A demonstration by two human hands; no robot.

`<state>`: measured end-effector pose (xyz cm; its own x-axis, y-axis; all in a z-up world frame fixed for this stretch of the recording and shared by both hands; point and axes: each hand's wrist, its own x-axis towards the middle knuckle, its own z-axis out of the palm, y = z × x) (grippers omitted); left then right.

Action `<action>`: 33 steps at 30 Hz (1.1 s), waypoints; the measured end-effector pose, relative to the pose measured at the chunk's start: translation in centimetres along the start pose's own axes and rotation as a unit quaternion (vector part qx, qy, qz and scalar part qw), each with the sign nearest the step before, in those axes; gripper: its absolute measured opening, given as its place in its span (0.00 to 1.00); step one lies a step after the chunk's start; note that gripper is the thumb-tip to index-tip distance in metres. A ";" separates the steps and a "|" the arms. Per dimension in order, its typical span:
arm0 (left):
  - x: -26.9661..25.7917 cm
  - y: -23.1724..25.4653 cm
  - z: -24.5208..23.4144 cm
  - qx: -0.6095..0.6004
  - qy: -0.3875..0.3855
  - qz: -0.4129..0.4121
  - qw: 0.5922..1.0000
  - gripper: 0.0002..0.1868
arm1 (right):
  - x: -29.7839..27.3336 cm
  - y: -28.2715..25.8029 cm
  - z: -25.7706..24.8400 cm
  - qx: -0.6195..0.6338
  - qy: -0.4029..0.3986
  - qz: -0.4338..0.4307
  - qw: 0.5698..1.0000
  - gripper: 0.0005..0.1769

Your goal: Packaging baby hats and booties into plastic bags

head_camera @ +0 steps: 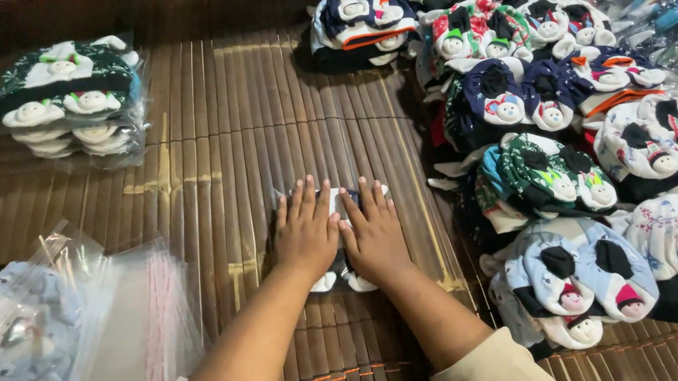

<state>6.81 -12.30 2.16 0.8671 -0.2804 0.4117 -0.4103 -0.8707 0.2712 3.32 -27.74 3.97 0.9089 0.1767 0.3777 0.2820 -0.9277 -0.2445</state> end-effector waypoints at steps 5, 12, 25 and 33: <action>-0.1 0.3 -0.4 0.035 0.024 0.008 0.999 0.33 | 0.1 0.1 0.3 -0.021 -0.018 0.011 1.000 0.32; 0.3 0.3 -0.3 0.035 0.001 -0.005 0.999 0.32 | 0.5 0.2 0.8 -0.038 -0.021 0.012 0.999 0.32; 0.7 -0.3 1.3 0.041 -0.051 -0.028 0.997 0.32 | 1.3 0.3 1.4 -0.084 -0.039 0.009 0.996 0.31; 0.7 -0.4 2.1 0.061 -0.033 -0.021 0.997 0.32 | 1.9 -0.2 0.4 -0.071 -0.134 0.047 0.987 0.32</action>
<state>8.17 -13.00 0.54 0.9010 -0.2655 0.3432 -0.3395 -0.9239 0.1765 5.09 -27.06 4.39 0.9831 0.1499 0.1049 0.1633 -0.9776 -0.1331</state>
